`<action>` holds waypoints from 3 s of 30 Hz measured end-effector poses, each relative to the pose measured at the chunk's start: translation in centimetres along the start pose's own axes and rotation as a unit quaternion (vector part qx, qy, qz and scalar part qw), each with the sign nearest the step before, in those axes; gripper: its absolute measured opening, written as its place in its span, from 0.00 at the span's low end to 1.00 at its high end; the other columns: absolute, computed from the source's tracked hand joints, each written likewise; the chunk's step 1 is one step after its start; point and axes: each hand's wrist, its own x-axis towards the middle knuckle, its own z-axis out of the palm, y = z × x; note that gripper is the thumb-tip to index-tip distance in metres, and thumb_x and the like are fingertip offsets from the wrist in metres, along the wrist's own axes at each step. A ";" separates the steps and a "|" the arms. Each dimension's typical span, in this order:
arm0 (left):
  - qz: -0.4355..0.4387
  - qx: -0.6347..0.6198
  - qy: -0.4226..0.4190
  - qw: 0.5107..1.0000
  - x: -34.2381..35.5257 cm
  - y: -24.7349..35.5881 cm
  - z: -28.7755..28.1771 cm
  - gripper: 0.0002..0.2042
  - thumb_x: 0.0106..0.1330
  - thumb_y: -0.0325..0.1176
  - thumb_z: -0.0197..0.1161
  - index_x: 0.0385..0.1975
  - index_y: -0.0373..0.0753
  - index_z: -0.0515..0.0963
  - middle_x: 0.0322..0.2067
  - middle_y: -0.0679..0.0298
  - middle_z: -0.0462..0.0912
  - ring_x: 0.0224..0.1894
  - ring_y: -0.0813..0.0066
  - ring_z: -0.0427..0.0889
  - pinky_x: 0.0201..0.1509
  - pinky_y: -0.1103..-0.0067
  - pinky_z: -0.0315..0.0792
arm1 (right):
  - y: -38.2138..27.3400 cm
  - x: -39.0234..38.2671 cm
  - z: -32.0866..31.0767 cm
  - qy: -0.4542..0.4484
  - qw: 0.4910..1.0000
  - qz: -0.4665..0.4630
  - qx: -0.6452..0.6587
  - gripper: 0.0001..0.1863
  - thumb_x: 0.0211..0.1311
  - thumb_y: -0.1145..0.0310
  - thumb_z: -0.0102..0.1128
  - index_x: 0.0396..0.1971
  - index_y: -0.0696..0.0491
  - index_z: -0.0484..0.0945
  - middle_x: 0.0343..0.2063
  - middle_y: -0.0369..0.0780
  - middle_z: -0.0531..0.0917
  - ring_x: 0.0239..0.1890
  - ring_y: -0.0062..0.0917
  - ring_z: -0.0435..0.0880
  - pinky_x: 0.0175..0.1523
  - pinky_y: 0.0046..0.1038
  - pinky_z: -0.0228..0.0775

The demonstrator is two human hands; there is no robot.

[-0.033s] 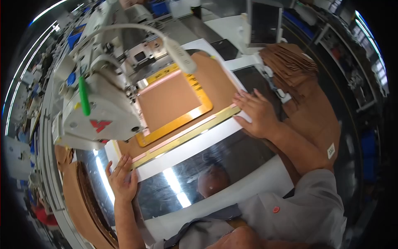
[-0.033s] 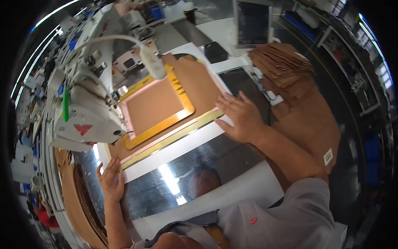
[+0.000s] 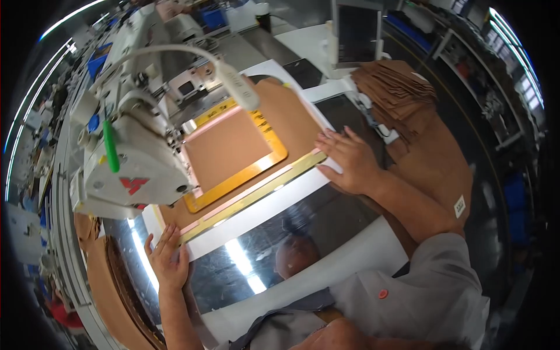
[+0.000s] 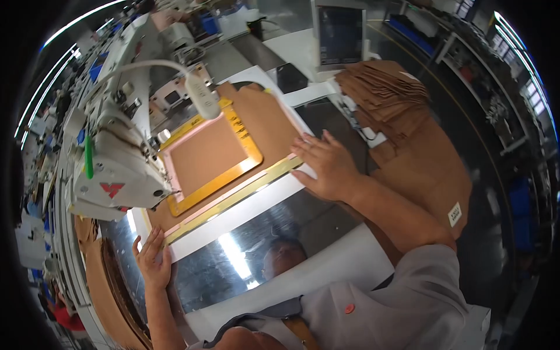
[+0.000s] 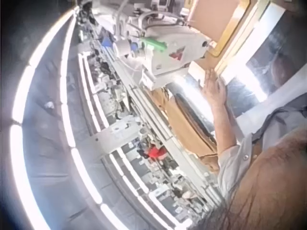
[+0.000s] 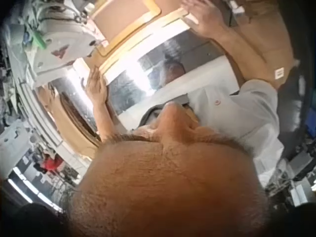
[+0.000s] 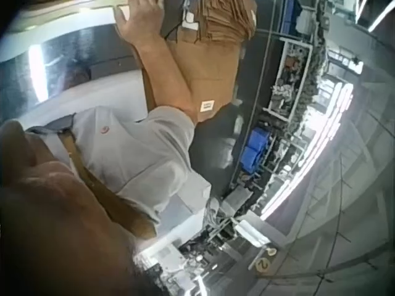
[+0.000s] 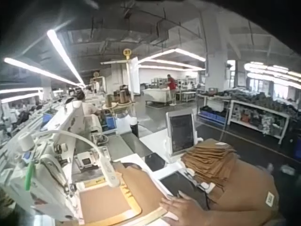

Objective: Using a programmable industrial sewing machine to attach pockets with brand labels to fabric garment panels.

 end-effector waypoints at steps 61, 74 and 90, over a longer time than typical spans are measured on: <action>-0.038 -0.012 0.069 0.997 0.5 0.7 1.5 0.18 0.62 0.31 0.64 0.53 0.38 0.82 0.58 0.57 0.84 0.59 0.59 0.82 0.61 0.66 0.70 | 14.8 2.1 -14.0 -0.033 0.974 0.183 -0.128 0.13 0.59 0.59 0.70 0.36 0.53 0.89 0.39 0.43 0.89 0.45 0.39 0.86 0.53 0.38 0.76; -0.025 0.001 0.080 0.997 -0.1 0.4 1.2 0.18 0.61 0.32 0.65 0.53 0.38 0.82 0.57 0.58 0.84 0.57 0.59 0.83 0.61 0.68 0.72 | 11.5 1.8 -15.2 0.256 0.945 0.144 -0.147 0.10 0.66 0.64 0.65 0.30 0.54 0.88 0.33 0.42 0.88 0.37 0.39 0.86 0.43 0.40 0.77; 0.261 -0.084 -0.045 0.961 -1.1 15.5 2.6 0.30 0.63 0.49 0.72 0.60 0.38 0.77 0.63 0.59 0.78 0.66 0.64 0.77 0.69 0.61 0.68 | -10.0 2.4 0.6 -0.014 0.976 -0.153 0.151 0.23 0.56 0.59 0.74 0.47 0.57 0.81 0.48 0.44 0.83 0.51 0.37 0.81 0.59 0.39 0.71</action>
